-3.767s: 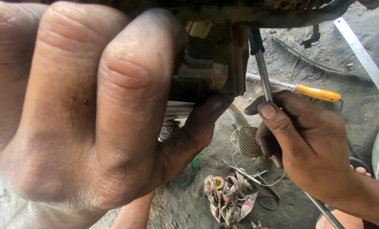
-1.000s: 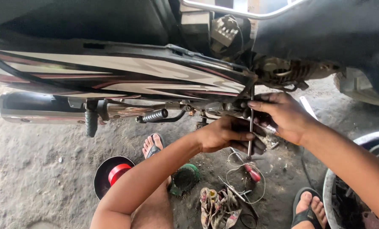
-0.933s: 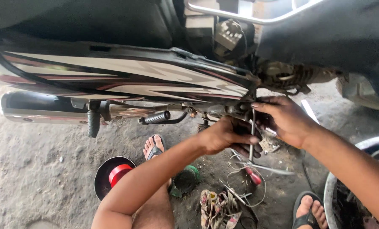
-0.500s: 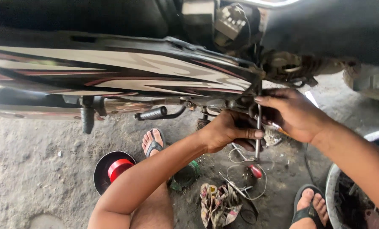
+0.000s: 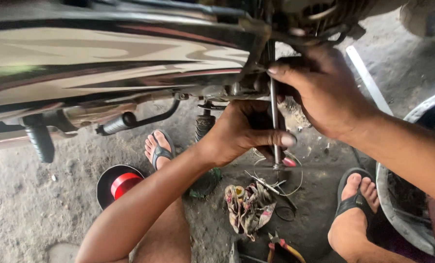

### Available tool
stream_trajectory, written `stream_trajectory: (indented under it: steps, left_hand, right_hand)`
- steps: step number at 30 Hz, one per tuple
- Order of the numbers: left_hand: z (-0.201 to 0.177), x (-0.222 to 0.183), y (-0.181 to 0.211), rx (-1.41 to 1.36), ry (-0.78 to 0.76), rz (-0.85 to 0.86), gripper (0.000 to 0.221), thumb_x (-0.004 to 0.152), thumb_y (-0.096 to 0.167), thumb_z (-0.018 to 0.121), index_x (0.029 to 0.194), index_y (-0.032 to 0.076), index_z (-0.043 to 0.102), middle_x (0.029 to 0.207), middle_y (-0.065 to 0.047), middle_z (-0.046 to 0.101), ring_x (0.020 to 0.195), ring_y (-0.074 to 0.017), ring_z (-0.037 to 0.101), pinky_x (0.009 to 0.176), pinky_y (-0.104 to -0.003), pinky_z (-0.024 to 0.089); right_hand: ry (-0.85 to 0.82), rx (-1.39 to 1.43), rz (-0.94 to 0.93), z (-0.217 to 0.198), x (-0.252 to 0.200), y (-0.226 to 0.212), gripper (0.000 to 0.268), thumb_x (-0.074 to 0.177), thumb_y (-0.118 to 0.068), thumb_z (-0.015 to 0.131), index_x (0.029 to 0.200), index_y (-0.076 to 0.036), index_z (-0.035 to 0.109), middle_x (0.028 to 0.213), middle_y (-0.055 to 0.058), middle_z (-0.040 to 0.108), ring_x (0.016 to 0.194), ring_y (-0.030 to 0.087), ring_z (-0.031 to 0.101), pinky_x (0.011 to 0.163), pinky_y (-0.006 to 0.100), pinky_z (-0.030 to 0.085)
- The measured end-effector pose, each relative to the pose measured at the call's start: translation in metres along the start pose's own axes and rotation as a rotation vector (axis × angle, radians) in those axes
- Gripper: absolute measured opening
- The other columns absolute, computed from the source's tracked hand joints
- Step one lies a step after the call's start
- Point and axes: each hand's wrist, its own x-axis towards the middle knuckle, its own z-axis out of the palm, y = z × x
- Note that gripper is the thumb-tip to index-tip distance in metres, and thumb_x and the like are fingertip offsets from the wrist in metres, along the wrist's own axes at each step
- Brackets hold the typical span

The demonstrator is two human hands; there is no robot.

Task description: Dismantling and repairing a motorcycle engine component in a workshop environment.

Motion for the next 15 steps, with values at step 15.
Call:
stream_trajectory:
  steps: [15]
  left_hand:
    - [0.002, 0.003, -0.018, 0.075, 0.101, 0.085, 0.021, 0.083, 0.009, 0.078, 0.097, -0.003, 0.068, 0.081, -0.009, 0.074, 0.067, -0.0139, 0.072, 0.062, -0.026, 0.067]
  right_hand:
    - [-0.097, 0.282, -0.179, 0.011, 0.021, 0.033, 0.015, 0.107, -0.022, 0.054, 0.108, -0.011, 0.064, 0.084, 0.001, 0.067, 0.061, 0.011, 0.062, 0.057, 0.026, 0.055]
